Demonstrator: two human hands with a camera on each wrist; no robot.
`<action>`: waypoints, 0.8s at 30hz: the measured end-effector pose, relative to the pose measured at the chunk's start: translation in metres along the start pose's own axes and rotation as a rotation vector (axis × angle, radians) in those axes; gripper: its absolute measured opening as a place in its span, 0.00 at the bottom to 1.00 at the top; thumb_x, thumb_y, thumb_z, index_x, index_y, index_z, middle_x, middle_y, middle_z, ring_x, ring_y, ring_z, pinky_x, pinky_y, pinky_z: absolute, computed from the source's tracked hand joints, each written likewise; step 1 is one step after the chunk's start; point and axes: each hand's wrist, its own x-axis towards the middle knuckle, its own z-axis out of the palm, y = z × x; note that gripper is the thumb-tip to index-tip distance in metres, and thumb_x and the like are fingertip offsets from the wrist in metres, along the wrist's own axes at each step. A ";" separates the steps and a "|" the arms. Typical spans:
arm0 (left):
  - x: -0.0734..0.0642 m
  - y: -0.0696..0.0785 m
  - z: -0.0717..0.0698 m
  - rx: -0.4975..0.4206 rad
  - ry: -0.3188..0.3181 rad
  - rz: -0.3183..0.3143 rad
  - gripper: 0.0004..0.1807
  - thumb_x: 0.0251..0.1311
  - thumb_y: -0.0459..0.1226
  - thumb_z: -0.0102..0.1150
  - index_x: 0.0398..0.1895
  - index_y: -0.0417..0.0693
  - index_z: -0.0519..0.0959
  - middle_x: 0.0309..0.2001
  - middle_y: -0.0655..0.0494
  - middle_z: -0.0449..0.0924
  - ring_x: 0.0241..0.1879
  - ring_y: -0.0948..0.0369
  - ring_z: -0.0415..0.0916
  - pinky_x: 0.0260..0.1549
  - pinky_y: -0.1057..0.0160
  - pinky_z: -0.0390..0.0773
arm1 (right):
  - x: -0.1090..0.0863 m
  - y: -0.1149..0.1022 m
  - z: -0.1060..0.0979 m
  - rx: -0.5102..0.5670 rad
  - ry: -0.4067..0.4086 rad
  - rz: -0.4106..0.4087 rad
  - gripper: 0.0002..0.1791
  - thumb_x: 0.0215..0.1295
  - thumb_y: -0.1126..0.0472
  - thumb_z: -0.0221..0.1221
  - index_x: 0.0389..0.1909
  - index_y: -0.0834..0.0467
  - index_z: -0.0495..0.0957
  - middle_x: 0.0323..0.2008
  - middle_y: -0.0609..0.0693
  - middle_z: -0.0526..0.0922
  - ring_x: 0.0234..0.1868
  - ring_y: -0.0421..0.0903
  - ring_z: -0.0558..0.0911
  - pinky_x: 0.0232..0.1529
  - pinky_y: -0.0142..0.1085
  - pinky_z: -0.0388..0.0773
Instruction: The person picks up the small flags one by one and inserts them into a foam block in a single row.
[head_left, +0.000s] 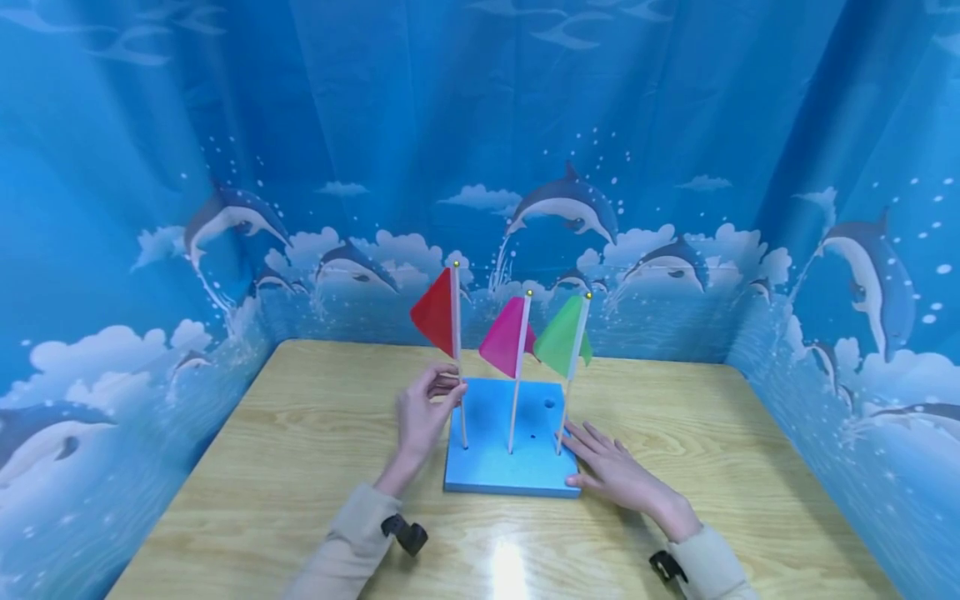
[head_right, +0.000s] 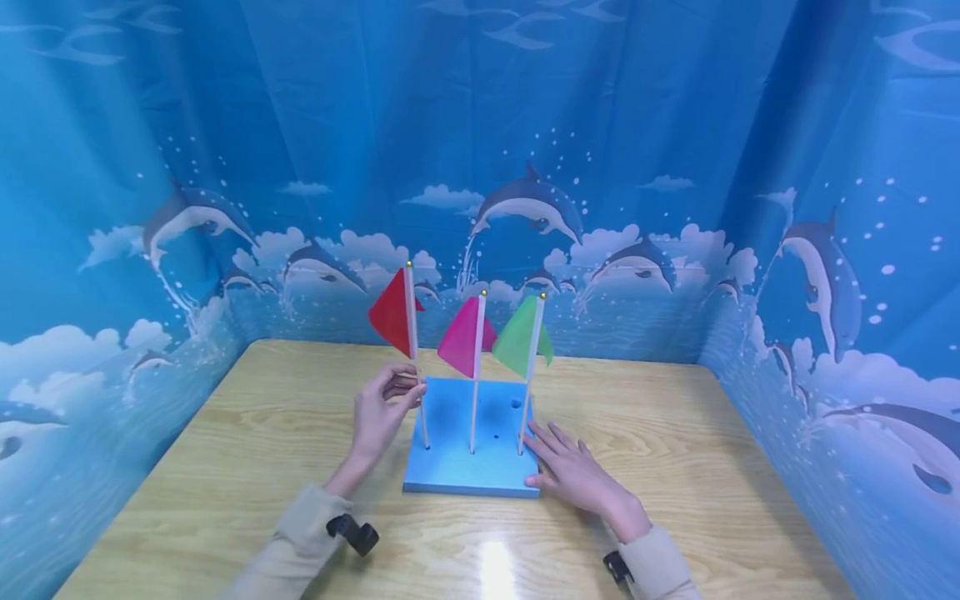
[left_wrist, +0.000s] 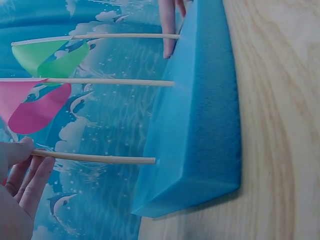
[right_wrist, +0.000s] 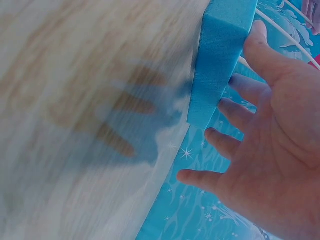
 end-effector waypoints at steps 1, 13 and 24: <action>-0.001 0.000 0.000 0.010 -0.003 -0.009 0.14 0.57 0.32 0.72 0.46 0.40 0.81 0.38 0.46 0.88 0.35 0.51 0.88 0.31 0.67 0.87 | 0.000 0.000 0.000 0.001 0.000 0.001 0.40 0.73 0.41 0.55 0.78 0.55 0.58 0.79 0.61 0.52 0.78 0.69 0.49 0.66 0.79 0.45; -0.007 -0.004 0.001 0.056 -0.033 -0.037 0.14 0.58 0.29 0.71 0.45 0.43 0.81 0.38 0.47 0.88 0.36 0.53 0.88 0.32 0.67 0.87 | 0.000 -0.001 -0.001 0.002 0.001 -0.002 0.40 0.73 0.42 0.56 0.78 0.56 0.58 0.79 0.61 0.53 0.77 0.69 0.50 0.65 0.79 0.46; -0.019 -0.002 0.002 0.137 -0.082 -0.115 0.14 0.58 0.31 0.71 0.46 0.47 0.81 0.39 0.51 0.88 0.37 0.56 0.87 0.34 0.66 0.87 | 0.001 -0.002 -0.001 -0.003 0.006 0.011 0.40 0.72 0.41 0.57 0.78 0.56 0.59 0.79 0.61 0.52 0.77 0.70 0.49 0.67 0.78 0.45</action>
